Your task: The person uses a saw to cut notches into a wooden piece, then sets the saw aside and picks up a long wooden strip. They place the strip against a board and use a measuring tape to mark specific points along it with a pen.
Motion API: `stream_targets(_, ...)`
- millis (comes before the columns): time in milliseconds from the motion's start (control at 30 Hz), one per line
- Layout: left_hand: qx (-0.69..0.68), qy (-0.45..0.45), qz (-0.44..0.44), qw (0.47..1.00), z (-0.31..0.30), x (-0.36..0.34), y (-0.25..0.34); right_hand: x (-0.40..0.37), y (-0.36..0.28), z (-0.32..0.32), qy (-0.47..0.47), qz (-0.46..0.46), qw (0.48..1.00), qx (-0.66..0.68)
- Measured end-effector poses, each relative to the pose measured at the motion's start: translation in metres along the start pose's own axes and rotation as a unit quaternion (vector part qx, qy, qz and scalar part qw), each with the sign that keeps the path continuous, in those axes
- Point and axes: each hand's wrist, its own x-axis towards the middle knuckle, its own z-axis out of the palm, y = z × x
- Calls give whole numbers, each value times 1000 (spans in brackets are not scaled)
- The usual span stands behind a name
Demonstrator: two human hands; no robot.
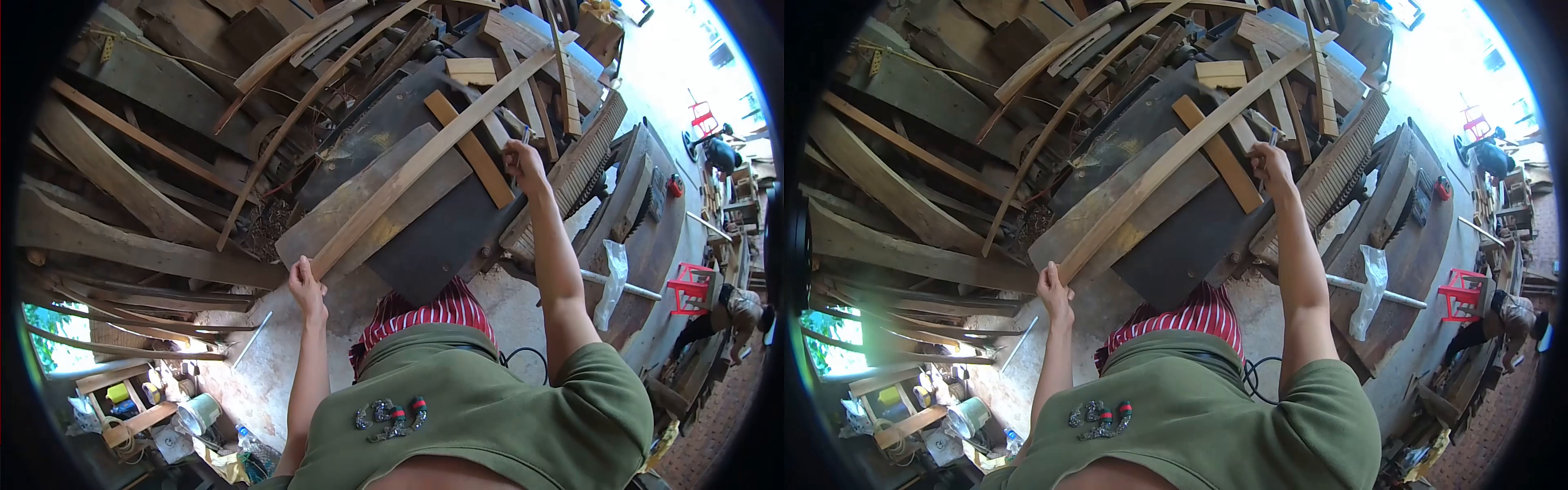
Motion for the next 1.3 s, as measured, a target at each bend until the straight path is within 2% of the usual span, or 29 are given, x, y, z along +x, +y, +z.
stream_targets(33,-2,-2,-3,1000,1,1,0,2,-4,2,0,46,992,117)
stream_targets(100,9,7,-2,1000,3,1,-1,-1,-10,0,20,64,988,139)
stream_targets(167,13,25,-1,1000,2,4,-3,-12,-15,-6,-31,12,999,-7)
stream_targets(200,3,23,1,1000,1,5,-6,-27,-20,-6,-9,9,998,-68)
stream_targets(267,-10,26,1,1000,0,4,-7,-51,-18,-22,-39,28,995,-91)
stream_targets(333,-4,28,10,1000,3,2,-6,-76,-13,-29,35,46,998,5)
stream_targets(433,3,9,-4,1000,-1,2,-6,-97,-11,-52,33,14,999,-24)
stream_targets(500,1,18,4,1000,2,1,-4,-99,-15,-61,7,8,998,-60)
stream_targets(567,2,21,10,1000,6,-3,0,-99,-19,-58,49,-7,992,-119)
stream_targets(633,10,42,32,999,9,-5,3,-76,1,-61,57,0,996,-68)
stream_targets(700,21,36,28,999,6,-3,0,-58,13,-53,116,3,975,-190)
stream_targets(733,32,32,22,999,-1,0,-7,-50,29,-52,166,-200,865,-429)
stream_targets(767,33,32,22,999,-8,3,-15,-44,42,-57,166,-200,865,-428)
stream_targets(800,173,59,141,973,-14,10,-27,-52,36,-45,175,-217,863,-422)
stream_targets(833,308,84,255,913,-15,11,-29,-57,33,-37,184,-233,860,-415)
stream_targets(967,301,64,253,917,-6,-14,-5,-67,27,-29,214,-186,866,-411)
stream_targets(1033,486,75,212,844,-1,-33,19,-66,28,-31,225,-203,862,-407)
stream_targets(1067,485,75,213,845,-3,-33,17,-65,25,-32,235,-207,859,-404)
stream_targets(1133,504,18,328,799,-11,-30,9,-60,23,-37,248,-212,856,-401)
stream_targets(1200,505,13,345,791,-13,-27,2,-52,14,-36,273,-235,829,-427)
stream_targets(1300,505,24,374,777,-12,-21,0,-42,-7,-26,293,-223,804,-467)
